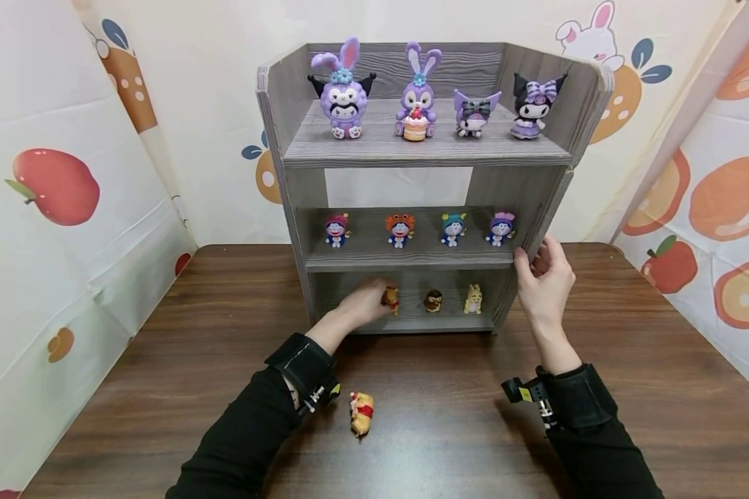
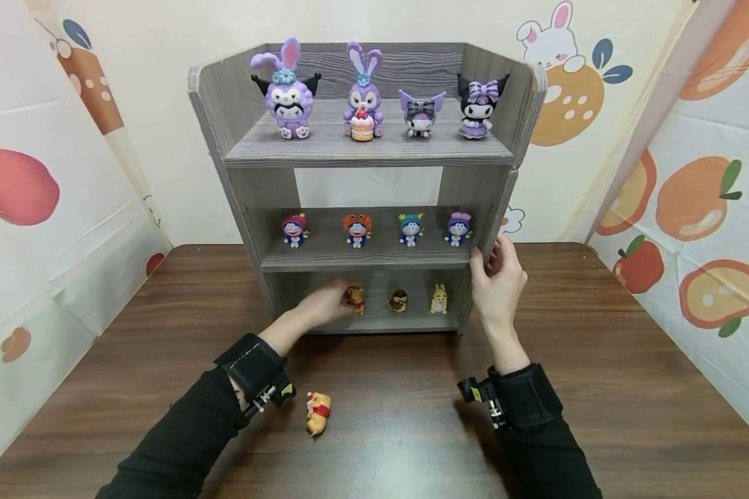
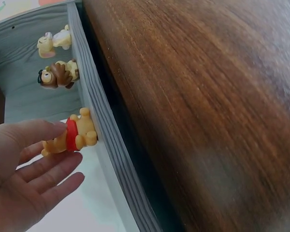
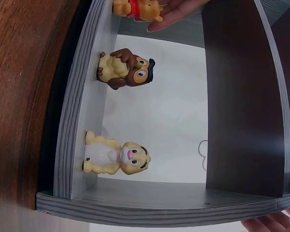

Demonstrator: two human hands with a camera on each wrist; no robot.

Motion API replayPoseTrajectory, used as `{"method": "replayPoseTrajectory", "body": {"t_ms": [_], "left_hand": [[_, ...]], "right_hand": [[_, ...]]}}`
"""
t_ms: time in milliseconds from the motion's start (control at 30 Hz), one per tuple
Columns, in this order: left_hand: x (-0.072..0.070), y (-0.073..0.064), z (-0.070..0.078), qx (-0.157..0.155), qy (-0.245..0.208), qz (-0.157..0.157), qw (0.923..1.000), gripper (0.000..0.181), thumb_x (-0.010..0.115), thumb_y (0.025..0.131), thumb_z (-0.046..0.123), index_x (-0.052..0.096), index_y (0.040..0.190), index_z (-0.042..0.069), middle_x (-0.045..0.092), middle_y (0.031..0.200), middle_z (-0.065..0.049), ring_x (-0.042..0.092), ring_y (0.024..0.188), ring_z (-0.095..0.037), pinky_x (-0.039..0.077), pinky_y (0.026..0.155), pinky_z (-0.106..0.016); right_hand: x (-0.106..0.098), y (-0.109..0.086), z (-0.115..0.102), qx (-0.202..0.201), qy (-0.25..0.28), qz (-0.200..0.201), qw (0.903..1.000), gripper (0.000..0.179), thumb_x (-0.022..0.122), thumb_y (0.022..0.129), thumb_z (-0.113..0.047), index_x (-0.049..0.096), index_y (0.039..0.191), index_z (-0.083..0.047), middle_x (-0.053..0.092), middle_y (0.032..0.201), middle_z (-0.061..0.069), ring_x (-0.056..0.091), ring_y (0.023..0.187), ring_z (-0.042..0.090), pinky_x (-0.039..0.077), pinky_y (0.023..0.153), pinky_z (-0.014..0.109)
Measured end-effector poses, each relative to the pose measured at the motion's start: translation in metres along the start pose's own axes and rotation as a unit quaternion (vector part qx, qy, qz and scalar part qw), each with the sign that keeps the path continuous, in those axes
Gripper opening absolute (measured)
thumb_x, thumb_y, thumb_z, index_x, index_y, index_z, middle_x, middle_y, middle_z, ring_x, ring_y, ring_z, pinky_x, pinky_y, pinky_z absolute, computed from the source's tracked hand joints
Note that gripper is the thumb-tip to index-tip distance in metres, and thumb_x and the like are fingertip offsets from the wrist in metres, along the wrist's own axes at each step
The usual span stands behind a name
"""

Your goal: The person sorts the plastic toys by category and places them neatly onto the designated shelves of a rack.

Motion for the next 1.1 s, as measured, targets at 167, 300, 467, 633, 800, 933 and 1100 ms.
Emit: {"method": "replayPoseTrajectory", "body": {"t_ms": [167,300,467,633,800,933,1100], "left_hand": [[-0.004,-0.005,0.0,-0.015,0.03,-0.007,0.9994,0.044,0.063,0.081,0.013,0.05,0.123,0.002,0.055,0.108,-0.011,0.053,0.092,-0.02,0.044,0.076,-0.033],[-0.01,-0.011,0.004,-0.008,0.065,-0.001,0.9978,0.044,0.062,0.082,0.015,0.051,0.123,0.005,0.059,0.098,-0.008,0.053,0.077,-0.016,0.043,0.061,-0.029],[-0.017,-0.025,0.017,0.037,0.095,0.022,0.9946,0.041,0.063,0.081,0.016,0.053,0.118,0.0,0.06,0.096,-0.01,0.056,0.078,-0.016,0.046,0.062,-0.029],[-0.021,-0.046,0.037,0.097,0.122,0.028,0.9874,0.044,0.064,0.08,0.016,0.052,0.118,-0.001,0.054,0.112,-0.014,0.054,0.098,-0.024,0.045,0.079,-0.034],[-0.014,-0.068,0.049,0.157,0.145,-0.009,0.9769,0.045,0.062,0.082,0.02,0.05,0.123,0.002,0.049,0.121,-0.013,0.05,0.107,-0.023,0.042,0.086,-0.035],[-0.006,-0.085,0.052,0.191,0.157,-0.036,0.9682,0.045,0.062,0.083,0.021,0.05,0.122,0.004,0.05,0.12,-0.011,0.049,0.108,-0.021,0.041,0.086,-0.035],[0.0,-0.104,0.052,0.225,0.162,-0.057,0.9591,0.043,0.062,0.083,0.021,0.051,0.122,0.005,0.052,0.116,-0.007,0.048,0.108,-0.019,0.039,0.088,-0.033]], "right_hand": [[0.001,-0.001,-0.016,-0.004,0.008,-0.001,1.0,0.029,0.054,0.08,0.004,0.056,0.109,0.009,0.062,0.094,0.025,0.056,0.073,-0.007,0.043,0.061,0.009],[0.002,-0.002,-0.03,-0.003,0.014,-0.002,0.9999,0.029,0.053,0.08,0.006,0.055,0.109,0.011,0.061,0.093,0.028,0.056,0.073,-0.007,0.043,0.061,0.009],[0.0,-0.003,-0.032,-0.001,0.013,-0.001,0.9999,0.029,0.053,0.08,0.006,0.055,0.109,0.011,0.061,0.093,0.028,0.056,0.072,-0.007,0.043,0.061,0.008],[-0.001,-0.004,-0.032,-0.007,0.008,-0.001,0.9999,0.029,0.053,0.08,0.007,0.054,0.109,0.012,0.061,0.093,0.027,0.056,0.072,-0.008,0.043,0.061,0.008],[-0.001,-0.004,-0.031,-0.006,0.012,-0.002,0.9999,0.029,0.053,0.08,0.007,0.054,0.109,0.012,0.061,0.093,0.028,0.056,0.071,-0.008,0.043,0.06,0.008],[-0.001,-0.005,-0.03,-0.006,0.014,-0.003,0.9999,0.03,0.053,0.08,0.007,0.054,0.109,0.012,0.061,0.093,0.028,0.056,0.071,-0.007,0.043,0.06,0.008],[-0.001,-0.005,-0.031,-0.009,0.016,-0.003,0.9998,0.029,0.053,0.08,0.008,0.054,0.109,0.012,0.061,0.092,0.028,0.056,0.071,-0.006,0.043,0.06,0.008]]}}
Point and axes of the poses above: each hand's wrist, its own y-axis towards the middle knuckle, its own x-axis out of the palm, z = x × y, the point moved 6 cm from there along y, towards the middle knuckle
